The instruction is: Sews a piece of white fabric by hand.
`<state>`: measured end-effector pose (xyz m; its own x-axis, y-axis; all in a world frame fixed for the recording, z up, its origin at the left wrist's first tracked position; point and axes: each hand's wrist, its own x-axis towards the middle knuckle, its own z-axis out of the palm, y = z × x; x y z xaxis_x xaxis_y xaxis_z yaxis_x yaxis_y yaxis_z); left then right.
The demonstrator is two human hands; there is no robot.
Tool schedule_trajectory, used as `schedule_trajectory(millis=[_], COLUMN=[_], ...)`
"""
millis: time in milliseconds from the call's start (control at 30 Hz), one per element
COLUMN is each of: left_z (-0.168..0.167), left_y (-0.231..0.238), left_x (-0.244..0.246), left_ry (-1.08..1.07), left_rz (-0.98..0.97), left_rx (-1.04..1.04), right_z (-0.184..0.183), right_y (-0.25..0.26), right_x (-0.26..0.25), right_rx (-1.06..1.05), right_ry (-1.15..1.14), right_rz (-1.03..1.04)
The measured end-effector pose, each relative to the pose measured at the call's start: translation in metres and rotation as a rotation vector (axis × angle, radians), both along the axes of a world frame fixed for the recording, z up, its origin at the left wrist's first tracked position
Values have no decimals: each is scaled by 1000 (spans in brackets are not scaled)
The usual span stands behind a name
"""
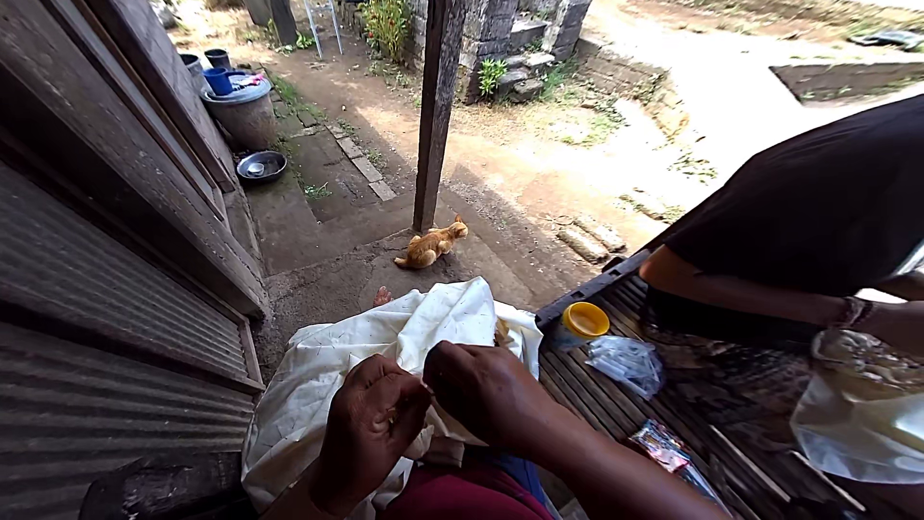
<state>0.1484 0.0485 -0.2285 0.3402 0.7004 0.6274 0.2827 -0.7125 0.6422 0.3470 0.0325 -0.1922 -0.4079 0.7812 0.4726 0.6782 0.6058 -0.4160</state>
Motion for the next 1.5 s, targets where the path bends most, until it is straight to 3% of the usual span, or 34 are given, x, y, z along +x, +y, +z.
schedule_trajectory(millis=[67, 200, 333, 433, 600, 733, 867, 1000, 1133, 1267, 1400, 1500], left_z=[2, -1, 1, 0, 1, -2, 1, -1, 2, -1, 2, 1], left_y=[3, 3, 2, 4, 2, 2, 1, 2, 1, 2, 2, 5], left_x=[-1, -2, -3, -5, -4, -5, -5, -7, -6, -8, -6, -7], left_ry=[-23, -17, -17, -9, -6, -3, -14, -16, -31, -32, -26, -33], left_rz=[31, 19, 28, 38, 32, 18, 29, 7, 7, -12, -10, -17], left_rx=[1, -16, 3, 7, 13, 13, 18, 4, 10, -2, 15, 9], right_z=[-1, 1, -1, 1, -1, 1, 0, 4, 0, 4, 2, 4], right_y=[1, -3, 1, -1, 1, -2, 0, -3, -1, -3, 0, -1], right_x=[1, -1, -2, -1, -3, -3, -4, -2, -3, 0, -2, 1], right_rx=[-72, 38, -27, 15, -44, 46, -29, 45, -19, 52, -5, 54], right_ry=[-59, -3, -76, -32, -89, -24, -82, -23, -76, -18, -66, -53], right_rz=[-53, 123, -48, 124, -49, 120, -45, 146, -37, 180, -34, 149])
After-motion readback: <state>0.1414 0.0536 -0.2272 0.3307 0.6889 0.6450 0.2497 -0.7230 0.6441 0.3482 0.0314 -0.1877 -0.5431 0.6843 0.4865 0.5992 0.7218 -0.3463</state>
